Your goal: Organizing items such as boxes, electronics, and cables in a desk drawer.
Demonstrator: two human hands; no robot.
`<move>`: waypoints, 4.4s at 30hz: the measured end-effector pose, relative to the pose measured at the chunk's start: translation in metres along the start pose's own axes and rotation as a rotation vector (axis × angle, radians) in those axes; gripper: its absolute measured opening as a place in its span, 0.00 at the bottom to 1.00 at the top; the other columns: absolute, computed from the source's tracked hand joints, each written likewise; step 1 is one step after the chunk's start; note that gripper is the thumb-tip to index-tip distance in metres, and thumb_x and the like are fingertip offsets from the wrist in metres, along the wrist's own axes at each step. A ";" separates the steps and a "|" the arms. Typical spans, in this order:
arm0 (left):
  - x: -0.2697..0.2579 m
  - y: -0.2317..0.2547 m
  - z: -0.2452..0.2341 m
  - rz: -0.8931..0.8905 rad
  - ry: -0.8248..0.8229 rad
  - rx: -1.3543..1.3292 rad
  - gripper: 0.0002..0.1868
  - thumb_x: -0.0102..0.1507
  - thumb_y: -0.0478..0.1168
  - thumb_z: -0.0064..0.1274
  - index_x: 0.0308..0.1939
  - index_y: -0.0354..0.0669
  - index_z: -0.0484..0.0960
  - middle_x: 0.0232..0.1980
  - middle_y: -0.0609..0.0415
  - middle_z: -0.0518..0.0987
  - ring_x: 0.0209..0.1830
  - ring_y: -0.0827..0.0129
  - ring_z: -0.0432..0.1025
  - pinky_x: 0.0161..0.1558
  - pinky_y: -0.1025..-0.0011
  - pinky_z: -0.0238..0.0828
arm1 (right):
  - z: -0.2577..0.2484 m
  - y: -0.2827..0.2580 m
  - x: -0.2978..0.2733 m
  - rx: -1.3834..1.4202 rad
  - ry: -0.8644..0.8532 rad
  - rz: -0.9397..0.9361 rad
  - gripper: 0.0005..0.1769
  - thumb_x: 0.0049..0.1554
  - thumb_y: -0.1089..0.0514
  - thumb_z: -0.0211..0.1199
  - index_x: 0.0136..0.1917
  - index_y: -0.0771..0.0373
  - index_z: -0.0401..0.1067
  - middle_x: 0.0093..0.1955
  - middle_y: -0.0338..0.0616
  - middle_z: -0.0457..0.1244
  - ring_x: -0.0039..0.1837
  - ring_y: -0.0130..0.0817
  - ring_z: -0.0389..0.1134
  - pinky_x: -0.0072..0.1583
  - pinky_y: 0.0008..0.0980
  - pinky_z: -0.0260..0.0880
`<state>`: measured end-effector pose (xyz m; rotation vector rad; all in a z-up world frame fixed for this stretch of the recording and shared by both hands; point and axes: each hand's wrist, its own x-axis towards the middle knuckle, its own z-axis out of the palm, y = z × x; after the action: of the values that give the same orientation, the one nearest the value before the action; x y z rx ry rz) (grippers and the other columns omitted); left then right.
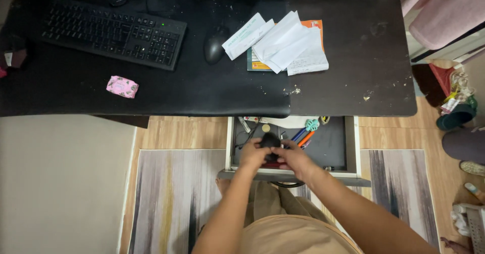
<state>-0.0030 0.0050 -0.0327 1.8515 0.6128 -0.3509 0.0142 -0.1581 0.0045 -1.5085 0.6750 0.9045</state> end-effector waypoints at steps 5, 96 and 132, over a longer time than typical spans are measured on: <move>-0.020 0.040 -0.050 -0.168 -0.257 -0.369 0.36 0.48 0.36 0.67 0.62 0.39 0.77 0.54 0.47 0.80 0.44 0.65 0.79 0.38 0.67 0.78 | 0.004 -0.029 -0.047 0.263 0.013 -0.005 0.37 0.50 0.50 0.73 0.67 0.58 0.59 0.51 0.48 0.64 0.51 0.41 0.69 0.49 0.40 0.76; -0.015 0.070 0.028 0.162 -0.335 1.044 0.16 0.59 0.38 0.59 0.52 0.48 0.83 0.62 0.50 0.76 0.61 0.52 0.73 0.59 0.58 0.72 | -0.087 -0.007 -0.003 -1.327 -0.134 -0.442 0.24 0.52 0.49 0.68 0.61 0.57 0.75 0.57 0.52 0.69 0.63 0.51 0.68 0.64 0.47 0.67; -0.026 0.082 0.030 -0.266 -0.433 -1.084 0.22 0.71 0.61 0.48 0.56 0.53 0.81 0.49 0.60 0.79 0.45 0.70 0.69 0.47 0.64 0.67 | -0.056 -0.118 -0.088 0.122 -0.461 -0.211 0.22 0.62 0.58 0.56 0.68 0.64 0.68 0.56 0.49 0.69 0.56 0.39 0.73 0.55 0.40 0.78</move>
<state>0.0239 -0.0514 0.0339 0.6315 0.5731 -0.4541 0.0747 -0.2041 0.1428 -1.1780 0.2253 0.9834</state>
